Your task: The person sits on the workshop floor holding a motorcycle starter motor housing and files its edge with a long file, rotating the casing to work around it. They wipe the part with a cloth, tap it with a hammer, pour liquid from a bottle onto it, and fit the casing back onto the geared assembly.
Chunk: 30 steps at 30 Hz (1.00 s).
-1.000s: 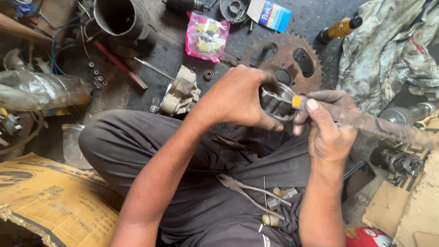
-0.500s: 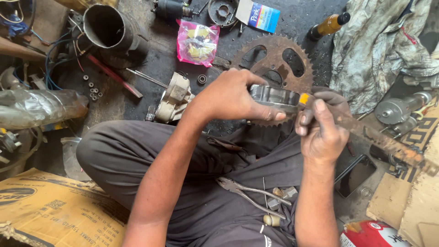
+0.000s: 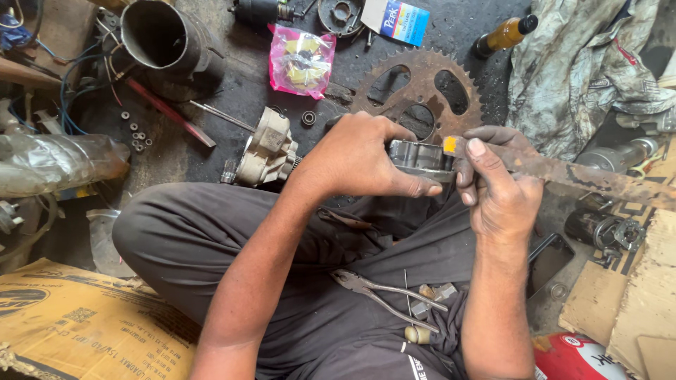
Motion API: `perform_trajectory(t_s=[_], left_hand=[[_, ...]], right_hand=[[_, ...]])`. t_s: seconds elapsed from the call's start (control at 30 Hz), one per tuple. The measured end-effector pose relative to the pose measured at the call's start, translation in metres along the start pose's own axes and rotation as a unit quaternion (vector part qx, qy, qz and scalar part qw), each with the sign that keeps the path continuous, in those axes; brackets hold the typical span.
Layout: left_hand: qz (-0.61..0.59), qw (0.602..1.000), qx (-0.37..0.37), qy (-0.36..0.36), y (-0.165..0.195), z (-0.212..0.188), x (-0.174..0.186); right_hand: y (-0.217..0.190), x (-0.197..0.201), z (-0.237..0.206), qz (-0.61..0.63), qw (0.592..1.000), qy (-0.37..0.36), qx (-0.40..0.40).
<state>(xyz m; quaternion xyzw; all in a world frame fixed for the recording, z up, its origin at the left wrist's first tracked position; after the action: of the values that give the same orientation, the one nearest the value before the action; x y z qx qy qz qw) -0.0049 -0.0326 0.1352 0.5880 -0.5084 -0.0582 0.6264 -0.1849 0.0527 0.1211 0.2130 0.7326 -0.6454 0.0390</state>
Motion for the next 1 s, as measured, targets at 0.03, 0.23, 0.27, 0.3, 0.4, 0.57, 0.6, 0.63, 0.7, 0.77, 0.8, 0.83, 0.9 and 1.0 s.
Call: perform_trajectory(t_s=[0.03,0.23,0.27,0.3,0.4,0.57,0.6,0.63,0.7,0.77,0.8,0.83,0.9,1.0], left_hand=[[-0.001,1.0,0.004,-0.006,-0.001,-0.001,-0.001],[0.007,1.0,0.008,-0.011,-0.001,-0.004,0.0],[0.01,1.0,0.009,-0.013,-0.001,-0.005,0.0],[0.012,1.0,0.011,-0.015,-0.001,-0.004,-0.001],[0.018,1.0,0.002,-0.009,0.002,-0.003,0.0],[0.02,1.0,0.004,-0.001,0.001,-0.003,-0.002],[0.023,1.0,0.002,0.002,0.001,-0.002,-0.001],[0.023,1.0,0.003,0.002,0.001,-0.002,-0.001],[0.023,1.0,0.006,0.002,0.0,-0.002,0.0],[0.021,1.0,0.011,-0.002,0.0,-0.003,0.001],[0.019,1.0,0.014,-0.003,-0.001,-0.003,0.001],[0.022,1.0,0.012,0.0,0.0,-0.004,0.003],[0.028,1.0,0.01,0.005,0.001,-0.006,0.005],[0.02,0.999,0.027,-0.024,-0.001,-0.008,0.003]], right_hand=[[0.0,0.0,0.001,-0.005,1.0,-0.002,0.001],[0.014,0.007,0.011,0.019,0.997,-0.026,-0.065],[0.016,0.008,0.012,0.027,0.996,-0.028,-0.075],[0.017,0.008,0.013,0.036,0.995,-0.038,-0.084],[0.019,0.008,0.013,0.051,0.992,-0.056,-0.097],[0.015,0.009,0.007,0.004,0.996,-0.048,-0.078],[0.015,0.008,0.006,0.001,0.996,-0.045,-0.077],[0.014,0.008,0.006,-0.002,0.996,-0.041,-0.076],[0.012,0.005,0.006,-0.009,0.997,-0.038,-0.072],[0.008,0.001,0.006,-0.014,0.997,-0.041,-0.061],[0.006,-0.002,0.006,-0.006,0.998,-0.042,-0.054],[0.004,-0.006,0.005,0.002,0.998,-0.043,-0.046],[-0.003,-0.015,0.002,-0.006,0.999,-0.048,-0.016],[-0.015,-0.03,-0.01,-0.092,0.993,-0.054,0.044]])
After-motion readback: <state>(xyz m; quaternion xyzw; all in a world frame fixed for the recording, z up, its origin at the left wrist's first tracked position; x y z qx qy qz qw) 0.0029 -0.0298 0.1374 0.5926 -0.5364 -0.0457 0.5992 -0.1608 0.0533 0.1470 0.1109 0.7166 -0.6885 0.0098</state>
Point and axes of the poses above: each hand's wrist, its own z-axis towards the middle knuckle, its own x-axis out of the back of the hand, y = z × x, the point moved 7 cm from there along z, towards the middle knuckle, and after that the axes turned 8 degrees about -y, right-handed, at the moved point
